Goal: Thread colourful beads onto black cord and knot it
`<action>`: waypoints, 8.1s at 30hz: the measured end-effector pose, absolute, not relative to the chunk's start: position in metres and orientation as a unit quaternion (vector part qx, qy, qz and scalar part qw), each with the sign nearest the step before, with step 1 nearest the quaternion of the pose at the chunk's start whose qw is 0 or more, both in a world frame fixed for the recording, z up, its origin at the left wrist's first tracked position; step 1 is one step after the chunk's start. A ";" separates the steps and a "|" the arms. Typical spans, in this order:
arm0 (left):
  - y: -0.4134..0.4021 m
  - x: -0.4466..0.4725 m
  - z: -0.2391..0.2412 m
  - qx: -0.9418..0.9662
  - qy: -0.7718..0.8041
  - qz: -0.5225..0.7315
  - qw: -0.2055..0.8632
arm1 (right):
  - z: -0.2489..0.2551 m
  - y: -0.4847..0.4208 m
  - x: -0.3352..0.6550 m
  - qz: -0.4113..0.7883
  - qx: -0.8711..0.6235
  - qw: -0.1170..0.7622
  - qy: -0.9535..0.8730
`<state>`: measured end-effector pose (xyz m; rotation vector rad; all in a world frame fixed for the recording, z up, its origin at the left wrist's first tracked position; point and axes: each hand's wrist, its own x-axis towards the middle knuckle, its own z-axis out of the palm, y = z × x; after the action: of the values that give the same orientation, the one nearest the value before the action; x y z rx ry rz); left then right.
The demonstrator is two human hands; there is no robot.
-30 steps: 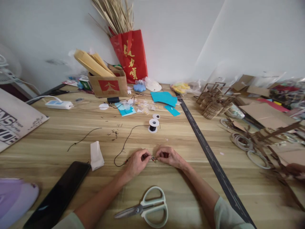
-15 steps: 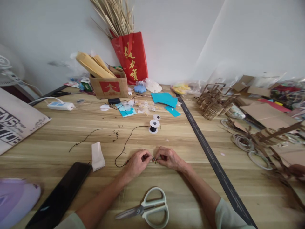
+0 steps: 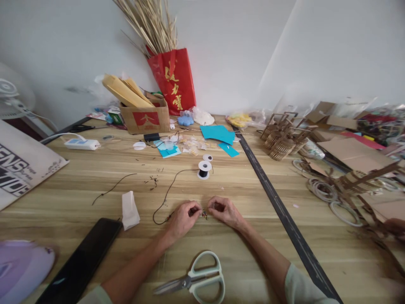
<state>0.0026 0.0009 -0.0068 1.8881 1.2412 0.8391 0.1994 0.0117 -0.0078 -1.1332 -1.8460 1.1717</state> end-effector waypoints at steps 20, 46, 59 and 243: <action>0.000 0.004 0.000 0.739 0.481 0.318 0.349 | -0.006 0.012 0.199 0.462 -0.420 0.321 -0.712; -0.001 0.005 0.004 0.752 0.488 0.297 0.328 | 0.002 0.011 0.198 0.479 -0.420 0.307 -0.707; -0.001 0.004 0.004 0.754 0.486 0.298 0.326 | 0.003 0.011 0.198 0.468 -0.411 0.305 -0.721; -0.001 0.005 0.000 0.785 0.444 0.330 0.278 | -0.002 0.013 0.198 0.466 -0.408 0.307 -0.723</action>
<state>0.0048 -0.0009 -0.0002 2.1077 1.1916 0.8849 0.1983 0.0126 -0.0020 -1.0802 -1.9118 1.2324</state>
